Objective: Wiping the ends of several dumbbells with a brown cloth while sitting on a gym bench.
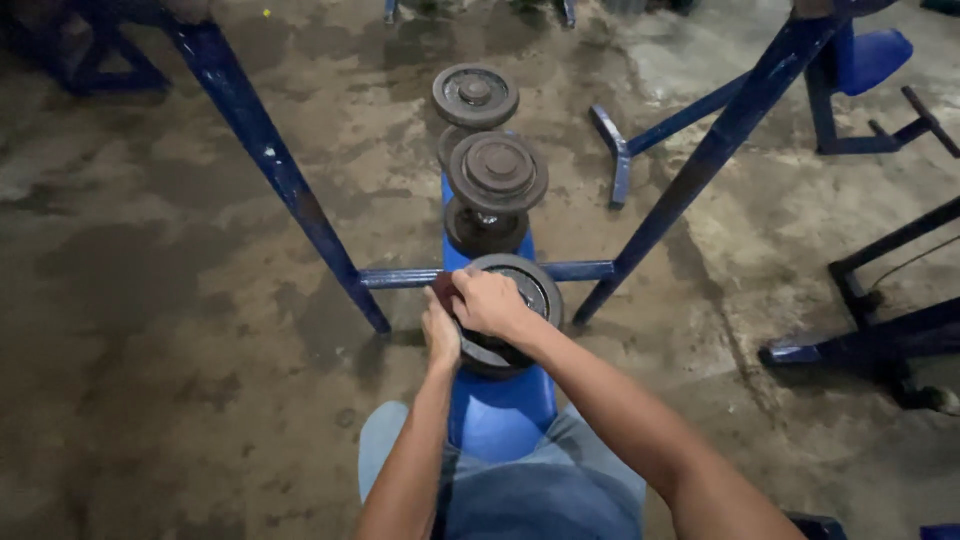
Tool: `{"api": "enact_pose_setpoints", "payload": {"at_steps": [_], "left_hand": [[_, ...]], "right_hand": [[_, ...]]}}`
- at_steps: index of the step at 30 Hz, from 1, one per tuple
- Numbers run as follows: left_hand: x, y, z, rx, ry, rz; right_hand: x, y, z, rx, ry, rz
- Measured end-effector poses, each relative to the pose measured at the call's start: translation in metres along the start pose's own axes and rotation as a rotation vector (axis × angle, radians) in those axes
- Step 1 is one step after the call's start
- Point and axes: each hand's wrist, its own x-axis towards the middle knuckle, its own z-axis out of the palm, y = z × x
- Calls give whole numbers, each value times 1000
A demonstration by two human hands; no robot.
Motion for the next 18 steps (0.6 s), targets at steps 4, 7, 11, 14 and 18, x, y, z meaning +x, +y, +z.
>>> {"api": "enact_pose_setpoints", "payload": {"at_steps": [4, 7, 11, 14, 18], "left_hand": [[24, -53, -11, 343, -35, 6], [-4, 14, 8, 441, -49, 110], [-22, 52, 15, 326, -107, 164], [-15, 65, 16, 493, -126, 308], [-12, 105, 29, 776, -197, 654]], "right_hand": [[10, 45, 4, -124, 41, 103], [-5, 81, -28, -148, 75, 204], [-56, 101, -43, -168, 92, 261], [-104, 79, -48, -95, 70, 315], [-141, 49, -38, -59, 32, 433]]}}
